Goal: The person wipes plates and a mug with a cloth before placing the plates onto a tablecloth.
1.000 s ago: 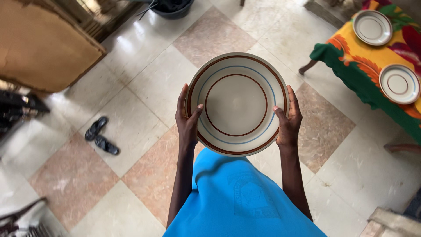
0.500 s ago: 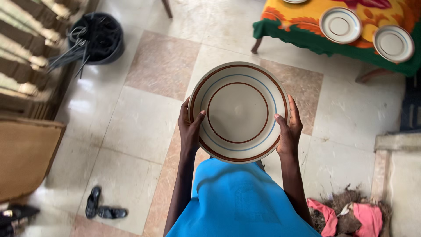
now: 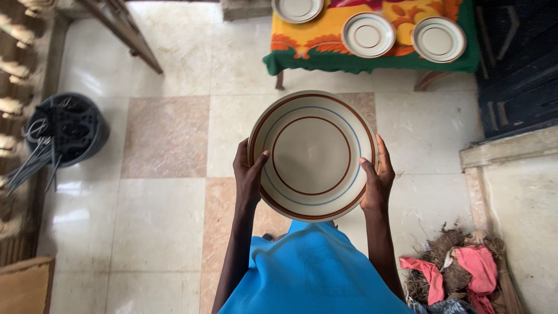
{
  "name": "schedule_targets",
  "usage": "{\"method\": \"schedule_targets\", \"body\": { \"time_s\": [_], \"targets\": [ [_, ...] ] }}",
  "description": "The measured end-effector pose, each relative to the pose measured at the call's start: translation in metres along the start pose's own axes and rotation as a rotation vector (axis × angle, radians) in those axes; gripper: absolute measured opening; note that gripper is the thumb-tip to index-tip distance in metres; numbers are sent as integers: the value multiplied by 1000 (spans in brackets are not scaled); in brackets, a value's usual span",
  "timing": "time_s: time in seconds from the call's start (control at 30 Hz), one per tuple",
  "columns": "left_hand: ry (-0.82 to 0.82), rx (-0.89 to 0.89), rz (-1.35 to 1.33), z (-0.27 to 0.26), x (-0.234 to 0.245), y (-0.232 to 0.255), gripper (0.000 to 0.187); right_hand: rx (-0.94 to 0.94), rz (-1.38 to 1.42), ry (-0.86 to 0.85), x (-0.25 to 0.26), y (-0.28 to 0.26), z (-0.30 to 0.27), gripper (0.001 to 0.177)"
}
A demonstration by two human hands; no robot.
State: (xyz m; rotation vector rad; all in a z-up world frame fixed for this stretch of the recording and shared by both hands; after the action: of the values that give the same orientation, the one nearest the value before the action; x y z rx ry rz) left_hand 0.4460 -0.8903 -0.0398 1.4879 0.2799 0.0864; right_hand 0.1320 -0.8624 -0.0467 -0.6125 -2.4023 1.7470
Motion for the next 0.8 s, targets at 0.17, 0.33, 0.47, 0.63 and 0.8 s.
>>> {"method": "schedule_targets", "body": {
  "time_s": [0.17, 0.33, 0.47, 0.63, 0.8],
  "targets": [
    [-63, 19, -58, 40, -86, -21, 46, -6, -8, 88, 53, -24, 58, 73],
    [-125, 33, -81, 70, -166, -43, 46, 13, 3, 151, 107, -43, 109, 72],
    [-174, -2, -82, 86, -214, -51, 47, 44, -46, 198, 139, -58, 138, 72],
    [-223, 41, -30, 108, -257, -63, 48, 69, -29, 234, 165, -66, 167, 70],
    [-247, 59, -59, 136, -293, -81, 48, 71, 17, 282, 183, -68, 198, 66]
  ]
}}
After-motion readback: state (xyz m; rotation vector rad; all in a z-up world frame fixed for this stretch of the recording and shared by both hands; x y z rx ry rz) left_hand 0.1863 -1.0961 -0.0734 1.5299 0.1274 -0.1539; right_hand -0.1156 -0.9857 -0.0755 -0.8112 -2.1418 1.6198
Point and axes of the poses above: each hand's wrist, its own z-axis towards the middle knuckle, its own x-axis out of the back of the hand, y = z × x, the point moved 7 cm from there along z, towards the middle knuckle, and after that the axes turned 12 degrees about -x, right-handed, at the moved point
